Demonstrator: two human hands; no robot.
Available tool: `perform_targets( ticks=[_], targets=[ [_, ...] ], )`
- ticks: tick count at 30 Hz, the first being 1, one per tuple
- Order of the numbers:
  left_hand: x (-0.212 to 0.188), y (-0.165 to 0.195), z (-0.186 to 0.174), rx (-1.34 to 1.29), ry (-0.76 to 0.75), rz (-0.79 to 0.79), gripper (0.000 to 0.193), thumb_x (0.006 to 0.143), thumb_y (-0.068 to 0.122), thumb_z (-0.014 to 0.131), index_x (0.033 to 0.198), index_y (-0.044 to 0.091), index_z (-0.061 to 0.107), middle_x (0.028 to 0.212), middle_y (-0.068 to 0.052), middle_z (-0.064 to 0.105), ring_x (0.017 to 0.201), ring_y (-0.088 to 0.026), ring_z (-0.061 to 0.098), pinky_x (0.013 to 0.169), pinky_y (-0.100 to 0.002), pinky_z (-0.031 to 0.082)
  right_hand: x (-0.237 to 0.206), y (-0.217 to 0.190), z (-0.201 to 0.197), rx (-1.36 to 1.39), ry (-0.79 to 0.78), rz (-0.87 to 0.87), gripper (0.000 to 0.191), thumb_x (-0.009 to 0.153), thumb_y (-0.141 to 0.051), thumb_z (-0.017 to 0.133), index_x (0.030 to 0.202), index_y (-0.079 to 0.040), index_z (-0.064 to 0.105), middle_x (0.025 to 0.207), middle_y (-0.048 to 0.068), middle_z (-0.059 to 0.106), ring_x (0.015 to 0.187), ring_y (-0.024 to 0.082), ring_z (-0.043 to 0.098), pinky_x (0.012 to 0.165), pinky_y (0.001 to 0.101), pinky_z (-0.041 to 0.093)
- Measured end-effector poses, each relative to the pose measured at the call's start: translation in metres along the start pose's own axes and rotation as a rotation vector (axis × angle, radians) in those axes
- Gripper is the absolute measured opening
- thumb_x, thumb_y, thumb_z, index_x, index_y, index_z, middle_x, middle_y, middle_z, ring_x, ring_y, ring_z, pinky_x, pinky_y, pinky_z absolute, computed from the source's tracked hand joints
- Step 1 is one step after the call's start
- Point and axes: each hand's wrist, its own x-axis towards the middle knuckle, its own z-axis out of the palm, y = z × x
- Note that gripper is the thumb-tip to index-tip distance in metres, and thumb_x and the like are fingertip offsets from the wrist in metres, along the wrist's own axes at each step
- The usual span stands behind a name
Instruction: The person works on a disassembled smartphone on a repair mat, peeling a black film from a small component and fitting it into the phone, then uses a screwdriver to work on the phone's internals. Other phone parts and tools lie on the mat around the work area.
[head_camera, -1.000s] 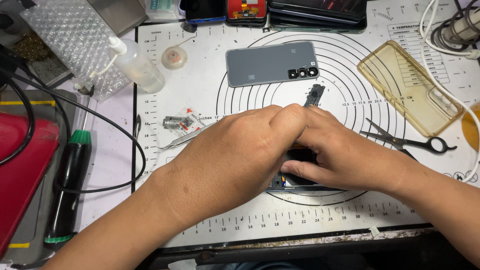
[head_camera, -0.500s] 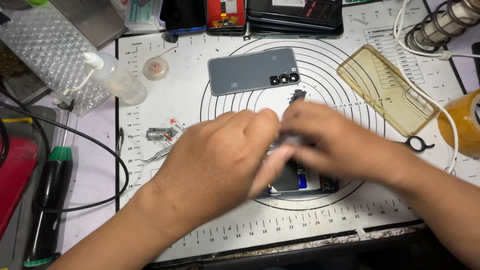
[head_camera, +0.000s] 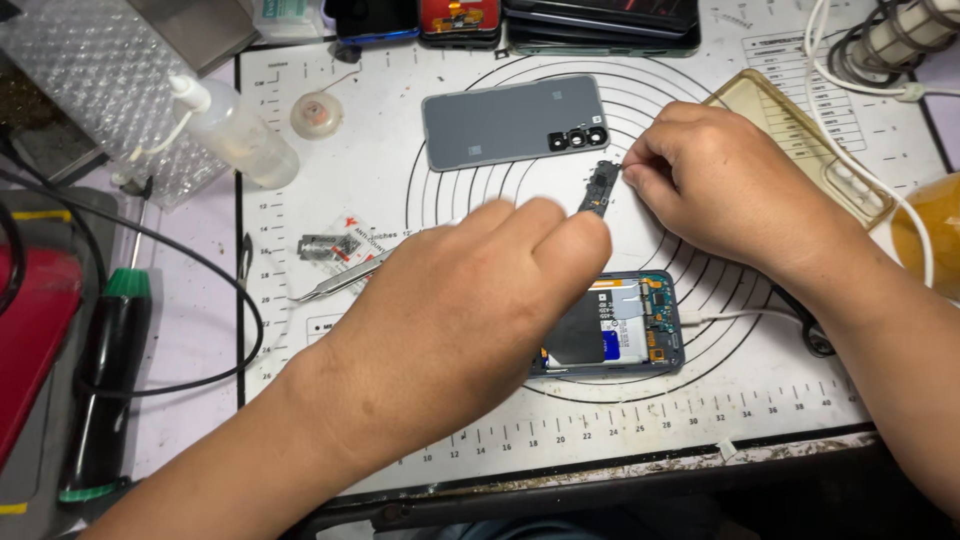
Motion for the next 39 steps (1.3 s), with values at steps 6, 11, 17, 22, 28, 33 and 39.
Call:
perform_targets(
  ticks=[6, 11, 17, 22, 28, 33, 39],
  targets=[
    [-0.001, -0.004, -0.001, -0.057, -0.177, -0.078, 0.027, 0.076, -0.009, 0.064, 0.094, 0.002, 0.047, 0.083, -0.013, 0.063, 0.08, -0.03, 0.066, 0.064, -0.042, 0.055, -0.001, -0.015, -0.011, -0.07, -0.046, 0.053, 0.025, 0.098, -0.016, 0.066, 0.086, 0.006, 0.069, 0.087, 0.021, 0.068, 0.084, 0.037, 0.066, 0.078, 0.0477, 0.053],
    [0.004, -0.01, -0.001, -0.024, -0.197, -0.21, 0.025, 0.086, 0.005, 0.068, 0.101, 0.001, 0.048, 0.081, -0.015, 0.062, 0.079, -0.03, 0.067, 0.067, -0.042, 0.055, -0.01, -0.03, -0.025, 0.11, -0.428, 0.152, 0.023, 0.091, -0.026, 0.066, 0.084, -0.004, 0.072, 0.08, 0.008, 0.071, 0.073, 0.023, 0.064, 0.067, 0.0371, 0.056],
    [0.005, -0.009, -0.001, -0.157, -0.17, -0.099, 0.023, 0.084, -0.003, 0.064, 0.101, 0.001, 0.051, 0.082, -0.012, 0.063, 0.079, -0.029, 0.067, 0.063, -0.04, 0.055, -0.025, -0.046, -0.015, 0.304, -0.469, -0.166, 0.018, 0.091, -0.023, 0.068, 0.093, -0.005, 0.07, 0.088, 0.003, 0.07, 0.079, 0.019, 0.065, 0.071, 0.0334, 0.057],
    [0.007, -0.013, 0.006, -0.04, -0.239, -0.238, 0.018, 0.096, -0.003, 0.06, 0.095, 0.005, 0.044, 0.072, -0.009, 0.058, 0.072, -0.023, 0.065, 0.059, -0.037, 0.054, -0.03, -0.051, -0.009, 0.326, -0.399, -0.3, 0.017, 0.091, -0.022, 0.07, 0.096, -0.006, 0.071, 0.097, 0.002, 0.07, 0.086, 0.018, 0.068, 0.078, 0.0331, 0.057],
    [0.008, -0.017, 0.003, -0.213, -0.413, -0.324, 0.022, 0.09, -0.003, 0.061, 0.094, 0.008, 0.042, 0.064, -0.004, 0.059, 0.057, -0.018, 0.065, 0.048, -0.035, 0.051, -0.044, -0.055, -0.012, 0.1, -0.283, -0.606, 0.02, 0.08, -0.017, 0.071, 0.099, -0.008, 0.071, 0.12, 0.004, 0.071, 0.099, 0.02, 0.064, 0.087, 0.0355, 0.054],
    [0.004, -0.019, 0.006, -0.077, -0.071, -0.082, 0.024, 0.09, 0.005, 0.069, 0.095, 0.003, 0.045, 0.067, -0.01, 0.057, 0.059, -0.023, 0.063, 0.048, -0.036, 0.05, -0.05, -0.058, -0.009, -0.091, -0.491, -0.489, 0.022, 0.083, -0.008, 0.069, 0.105, -0.01, 0.071, 0.104, -0.001, 0.069, 0.091, 0.019, 0.058, 0.082, 0.0367, 0.053],
    [0.003, -0.022, 0.008, -0.127, -0.195, -0.142, 0.028, 0.08, -0.006, 0.065, 0.092, 0.006, 0.042, 0.067, -0.008, 0.058, 0.059, -0.02, 0.065, 0.044, -0.032, 0.052, -0.053, -0.061, -0.008, -0.089, -0.486, -0.547, 0.023, 0.08, -0.01, 0.066, 0.102, -0.006, 0.068, 0.122, 0.002, 0.07, 0.089, 0.019, 0.058, 0.083, 0.0366, 0.051]
  ],
)
